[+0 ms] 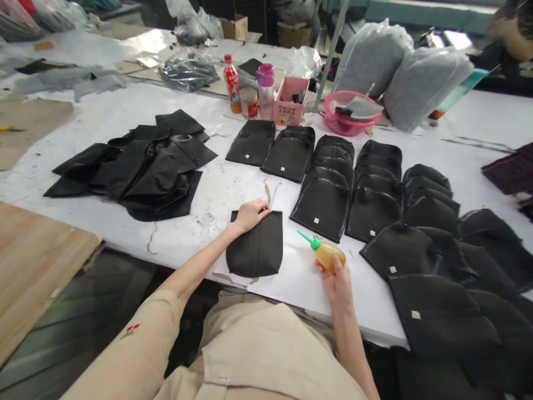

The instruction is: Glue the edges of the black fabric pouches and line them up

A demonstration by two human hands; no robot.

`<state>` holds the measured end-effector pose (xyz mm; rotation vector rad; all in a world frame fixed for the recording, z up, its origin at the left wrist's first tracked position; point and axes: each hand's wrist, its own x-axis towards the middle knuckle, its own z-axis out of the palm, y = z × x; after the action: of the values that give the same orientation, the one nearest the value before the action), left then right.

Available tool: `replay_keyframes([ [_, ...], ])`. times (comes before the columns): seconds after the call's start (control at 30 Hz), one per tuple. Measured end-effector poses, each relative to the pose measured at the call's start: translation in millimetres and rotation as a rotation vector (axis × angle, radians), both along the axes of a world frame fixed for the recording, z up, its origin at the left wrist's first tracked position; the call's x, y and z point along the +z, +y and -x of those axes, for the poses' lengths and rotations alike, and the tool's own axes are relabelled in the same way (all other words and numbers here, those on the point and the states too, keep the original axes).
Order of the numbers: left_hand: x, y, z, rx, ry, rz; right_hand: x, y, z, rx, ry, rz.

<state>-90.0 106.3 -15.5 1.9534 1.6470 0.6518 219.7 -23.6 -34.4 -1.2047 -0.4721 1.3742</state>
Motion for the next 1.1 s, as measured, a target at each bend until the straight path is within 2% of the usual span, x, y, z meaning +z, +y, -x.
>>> replay_keyframes([
  [0.23, -14.4, -9.4, -13.6, 0.106, 0.142, -0.15, 31.5, 23.5, 15.1, -0.014, -0.314, -0.116],
  [0.37, -19.7, -13.4, -19.2, 0.13, 0.161, -0.172, 41.2, 40.7, 20.6, 0.055, -0.462, -0.192],
  [0.6, -16.4, -22.3, -22.2, 0.133, 0.188, -0.207, 37.3, 60.3, 32.8, 0.149, -0.662, -0.256],
  [0.8, -16.6, -40.0, -22.6, -0.02, 0.167, -0.224, 32.1, 74.8, 38.3, 0.16, -0.863, -0.385],
  [1.1, -22.9, -45.3, -25.6, 0.024, 0.14, -0.216, 34.0, 89.5, 44.8, 0.171, -1.047, -0.506],
])
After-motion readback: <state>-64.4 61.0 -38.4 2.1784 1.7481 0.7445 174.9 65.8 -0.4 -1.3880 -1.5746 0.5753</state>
